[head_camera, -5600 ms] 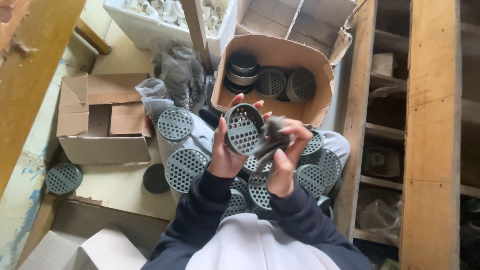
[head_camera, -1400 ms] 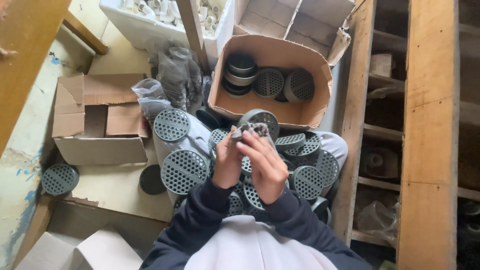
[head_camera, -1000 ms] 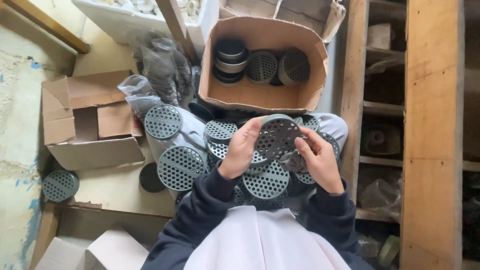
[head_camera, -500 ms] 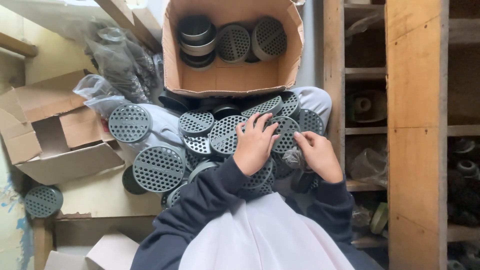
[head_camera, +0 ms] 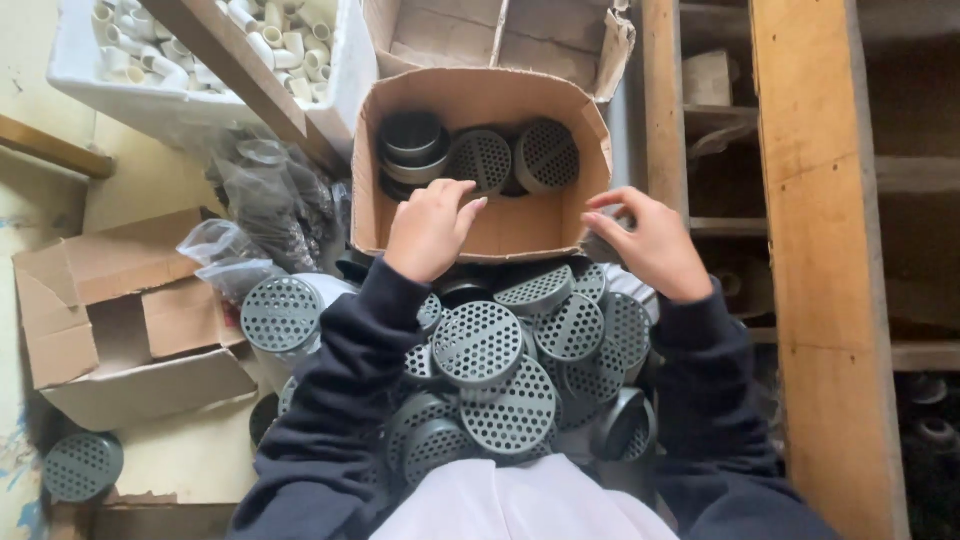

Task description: Cleaning and inspecting grey plastic mask filter components using a cloth.

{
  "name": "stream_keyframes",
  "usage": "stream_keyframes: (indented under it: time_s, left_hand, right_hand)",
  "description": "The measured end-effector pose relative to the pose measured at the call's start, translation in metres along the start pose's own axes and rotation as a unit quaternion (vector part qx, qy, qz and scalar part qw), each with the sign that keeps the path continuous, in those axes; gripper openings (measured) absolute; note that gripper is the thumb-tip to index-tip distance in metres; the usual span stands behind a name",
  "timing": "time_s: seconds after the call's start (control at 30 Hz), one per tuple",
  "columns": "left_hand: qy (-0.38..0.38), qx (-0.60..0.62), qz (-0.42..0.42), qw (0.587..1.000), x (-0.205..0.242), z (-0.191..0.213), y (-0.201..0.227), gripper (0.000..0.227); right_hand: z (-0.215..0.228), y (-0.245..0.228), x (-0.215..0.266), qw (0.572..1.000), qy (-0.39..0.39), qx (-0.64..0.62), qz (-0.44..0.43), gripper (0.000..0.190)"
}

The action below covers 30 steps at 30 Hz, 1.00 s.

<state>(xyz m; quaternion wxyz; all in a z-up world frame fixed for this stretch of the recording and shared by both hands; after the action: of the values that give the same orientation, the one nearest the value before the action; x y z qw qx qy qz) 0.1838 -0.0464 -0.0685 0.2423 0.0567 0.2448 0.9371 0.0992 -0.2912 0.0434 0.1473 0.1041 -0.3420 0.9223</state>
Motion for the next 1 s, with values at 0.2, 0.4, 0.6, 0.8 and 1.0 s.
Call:
stream_keyframes:
  time_s: [0.2,0.4,0.6,0.8,1.0]
  left_hand:
    - [-0.157,0.009,0.094,0.983,-0.089,-0.174,-0.074,0.043]
    - [-0.177,-0.050,0.070,0.980,-0.106,-0.227,-0.099,0.063]
    - [-0.152,-0.077,0.032,0.985,-0.104,-0.214,-0.095,0.048]
    - [-0.016,0.112,-0.139,0.984,-0.089,-0.101,-0.047,0.040]
    - [0.192,0.328,-0.273,0.884,0.006,0.055,0.042,0.033]
  right_hand:
    - [-0.145,0.066,-0.183,0.975,-0.129,0.174,0.046,0.051]
    - [-0.219,0.091,-0.237,0.897,-0.143,0.411,0.077,0.049]
    - [-0.201,0.072,-0.229,0.930,-0.087,0.339,0.111,0.024]
    - [-0.100,0.012,-0.182,0.955,-0.119,0.224,0.153,0.027]
    - [0.016,-0.055,-0.047,0.922,0.180,-0.188,0.286,0.030]
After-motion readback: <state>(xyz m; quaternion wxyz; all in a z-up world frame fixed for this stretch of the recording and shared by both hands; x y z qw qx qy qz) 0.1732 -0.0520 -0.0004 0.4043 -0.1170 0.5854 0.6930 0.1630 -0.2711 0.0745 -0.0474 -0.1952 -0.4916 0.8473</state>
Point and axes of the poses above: each hand's wrist, its own x-axis away from the middle knuckle, its own z-axis out of the back of the hand, y = z × x, the point moved 4 cm from there along -x, towards the middle knuckle, and after that the axes turned 4 degrees about -z, right-handed, at the moved point
